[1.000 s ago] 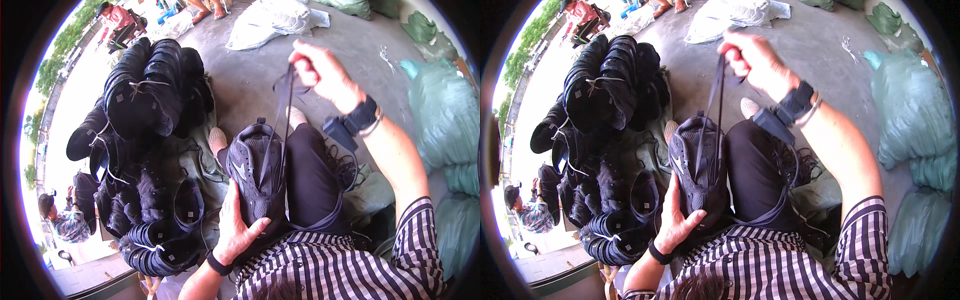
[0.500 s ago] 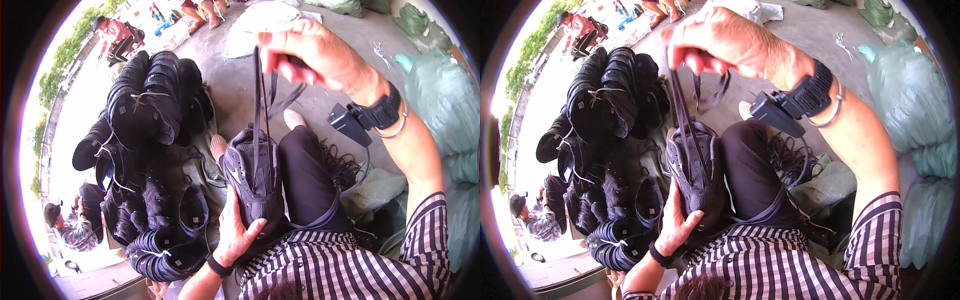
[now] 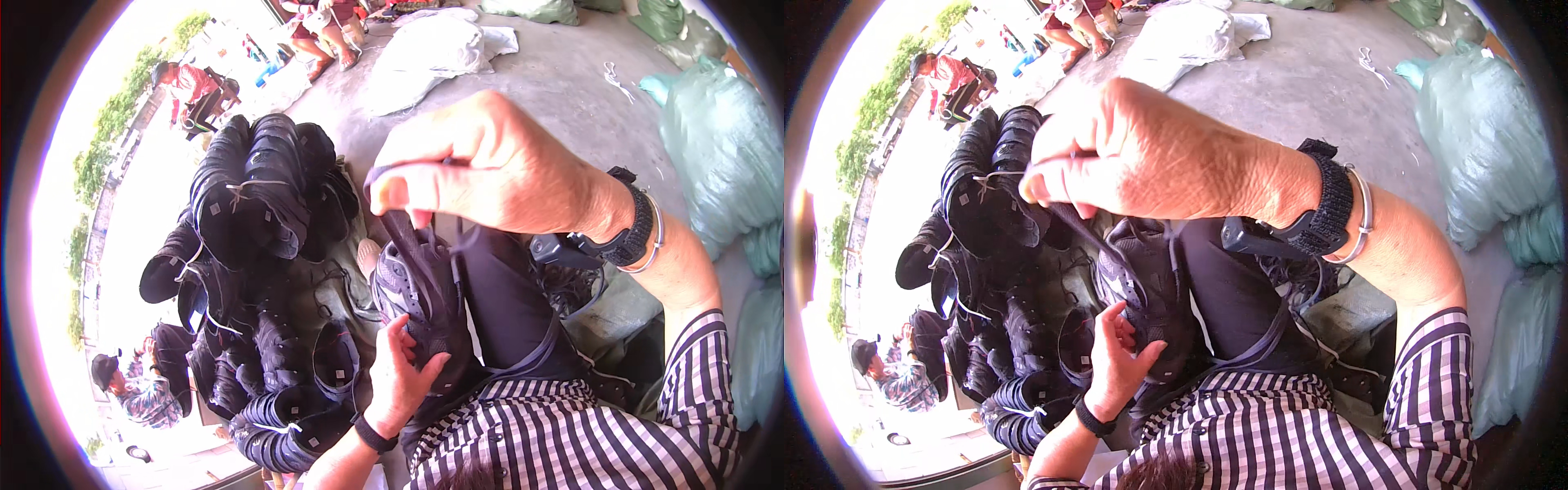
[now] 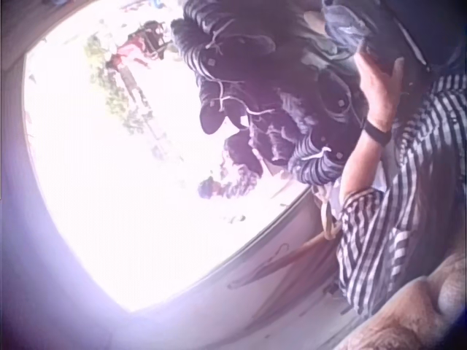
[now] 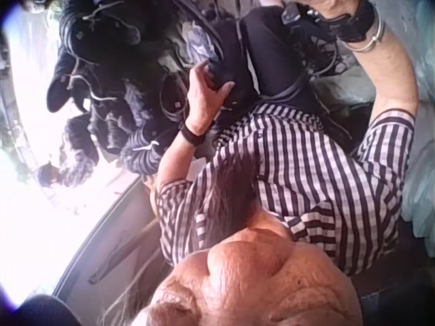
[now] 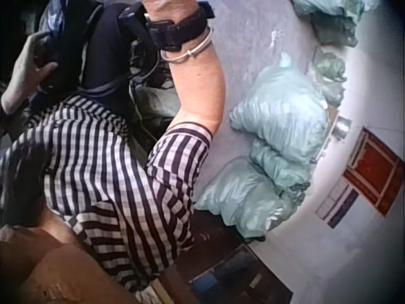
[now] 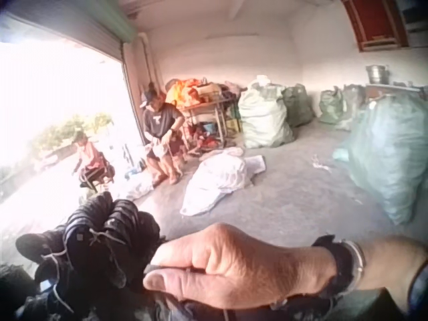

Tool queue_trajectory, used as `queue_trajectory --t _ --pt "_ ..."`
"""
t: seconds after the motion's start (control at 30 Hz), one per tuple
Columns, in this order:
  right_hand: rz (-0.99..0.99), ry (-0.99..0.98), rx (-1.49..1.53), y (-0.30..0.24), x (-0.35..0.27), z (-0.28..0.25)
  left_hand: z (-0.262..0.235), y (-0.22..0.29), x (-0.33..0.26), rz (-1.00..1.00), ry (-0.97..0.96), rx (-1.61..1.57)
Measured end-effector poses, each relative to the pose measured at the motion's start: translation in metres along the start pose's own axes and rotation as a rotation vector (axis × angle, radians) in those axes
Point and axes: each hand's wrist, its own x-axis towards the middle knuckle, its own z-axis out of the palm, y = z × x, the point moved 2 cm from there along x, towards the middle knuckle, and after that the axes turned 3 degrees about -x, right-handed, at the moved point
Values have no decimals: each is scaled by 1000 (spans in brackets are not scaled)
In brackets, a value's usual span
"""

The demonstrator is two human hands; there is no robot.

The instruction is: Threading and inserting laces into athletic shoes.

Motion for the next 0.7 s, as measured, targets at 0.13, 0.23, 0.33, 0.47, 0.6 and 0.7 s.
queue_trajectory --t 0.13,0.23,0.33,0.47,0.6,0.7 --pt "-27 83 77 -18 -2 -6 -2 2 -1 6 8 66" --pt "-36 81 98 -24 -3 -5 -4 -12 2 -4 -3 -69" --pt "-522 87 -200 -35 -4 -3 -16 -21 16 -59 -35 -315" --pt "-579 88 -243 -44 -8 5 -25 -22 46 169 75 -356" --pt "-512 -43 -260 -47 -14 13 -17 8 69 421 -220 -29" --pt "-485 -35 -388 -52 -21 13 -10 21 71 433 -395 289"
